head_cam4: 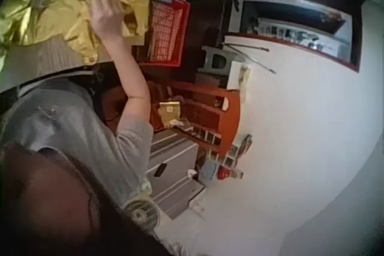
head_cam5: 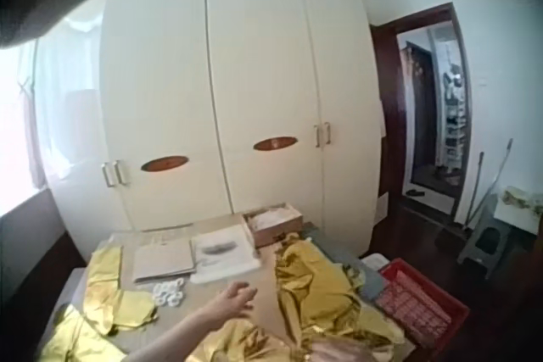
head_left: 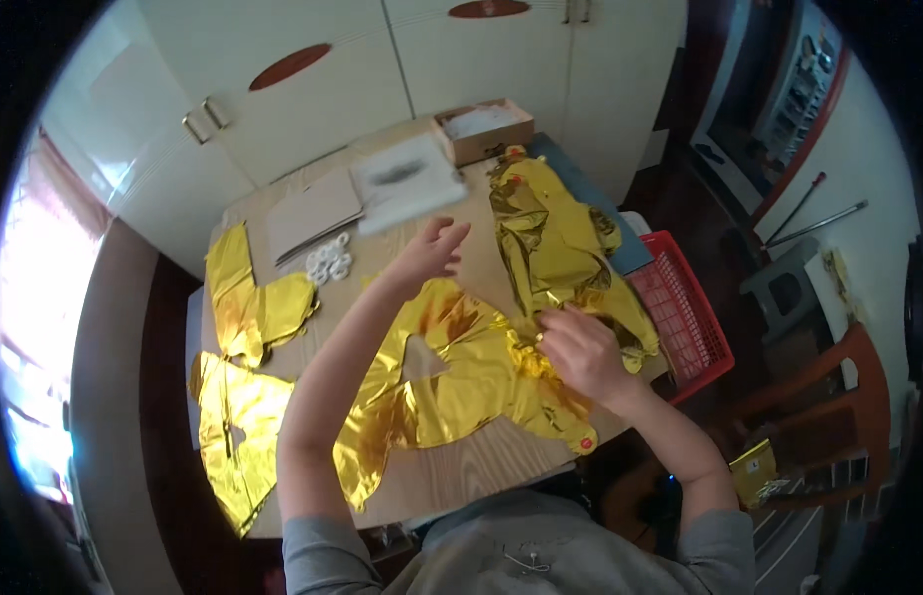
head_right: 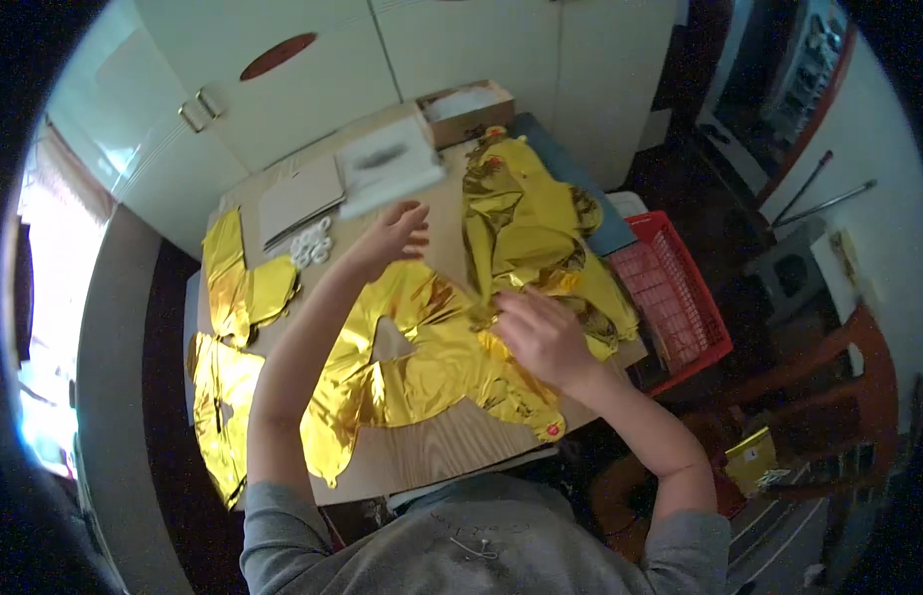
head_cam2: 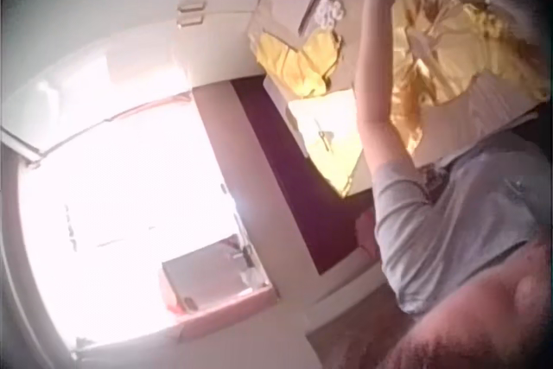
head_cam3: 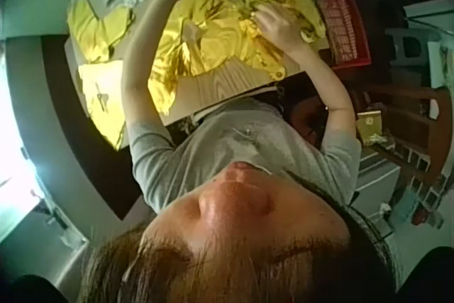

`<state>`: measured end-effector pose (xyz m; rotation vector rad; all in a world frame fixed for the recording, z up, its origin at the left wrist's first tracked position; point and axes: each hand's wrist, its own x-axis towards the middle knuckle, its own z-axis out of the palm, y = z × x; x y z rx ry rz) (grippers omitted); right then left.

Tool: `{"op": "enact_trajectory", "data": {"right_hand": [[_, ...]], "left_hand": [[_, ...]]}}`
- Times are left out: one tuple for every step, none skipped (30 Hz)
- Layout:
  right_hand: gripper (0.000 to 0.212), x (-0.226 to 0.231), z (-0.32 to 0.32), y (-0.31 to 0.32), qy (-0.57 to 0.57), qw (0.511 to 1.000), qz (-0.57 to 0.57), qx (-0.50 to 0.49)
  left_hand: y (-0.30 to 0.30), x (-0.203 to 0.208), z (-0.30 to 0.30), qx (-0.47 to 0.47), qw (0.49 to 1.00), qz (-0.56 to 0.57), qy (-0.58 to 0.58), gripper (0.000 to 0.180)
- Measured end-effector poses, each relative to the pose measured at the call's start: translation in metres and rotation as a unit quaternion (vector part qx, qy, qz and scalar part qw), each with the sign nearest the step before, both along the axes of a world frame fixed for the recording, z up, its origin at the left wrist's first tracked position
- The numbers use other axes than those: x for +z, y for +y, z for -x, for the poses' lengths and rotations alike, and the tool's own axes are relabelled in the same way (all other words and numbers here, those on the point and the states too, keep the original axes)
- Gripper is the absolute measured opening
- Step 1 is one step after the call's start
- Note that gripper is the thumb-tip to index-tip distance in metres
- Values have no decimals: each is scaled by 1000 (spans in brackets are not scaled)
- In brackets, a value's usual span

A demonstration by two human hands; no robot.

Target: Folding foil balloons and placing them into cardboard packaging.

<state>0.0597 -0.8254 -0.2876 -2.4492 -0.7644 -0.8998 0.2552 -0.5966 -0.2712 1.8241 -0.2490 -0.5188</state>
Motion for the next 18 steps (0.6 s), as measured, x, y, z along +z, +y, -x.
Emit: {"op": "enact_trajectory", "data": {"right_hand": [[11,8,8,17,1,999,27,33],[11,14,17,36,-2,996,53,69],[11,14,24,53,-6,991,79,104],[11,14,32,68,-16,988,87,129],[12,12,42,82,-25,983,94,153],[12,9,49,94,-34,978,100,178],[13,7,53,104,-25,974,105,200],[14,5,56,113,-15,969,110,219],[15,3,61,120,-5,964,117,237],[15,-3,64,128,-11,963,110,245],[15,-5,67,132,-7,959,126,255],[15,-6,68,133,-3,953,146,265],[15,-8,69,135,1,947,165,274],[16,-13,70,136,-10,947,166,273],[16,-16,71,135,-1,945,182,271],[16,-19,72,134,9,942,199,269],[16,-20,73,132,19,939,215,267],[17,-20,73,132,36,942,200,268]], "left_hand": [[16,10,23,7,994,54,98,80],[35,11,40,24,990,73,117,82],[51,9,54,39,986,93,135,84],[63,8,67,50,980,115,153,86],[72,7,79,58,981,119,142,87],[81,4,91,68,981,122,133,89],[87,2,101,76,982,124,124,90],[92,-2,108,101,980,135,102,91],[99,-10,111,110,984,120,77,91],[108,-20,111,116,986,105,52,91],[115,-27,112,122,988,90,28,91],[113,-23,118,143,987,75,22,90],[114,-30,119,142,987,-7,-77,90],[116,-41,120,139,971,-88,-175,90],[113,-43,123,133,939,-166,-271,89],[109,-46,129,146,872,-239,-401,84],[107,-46,133,96,856,-281,-423,81],[106,-40,140,46,835,-325,-442,78]]}}
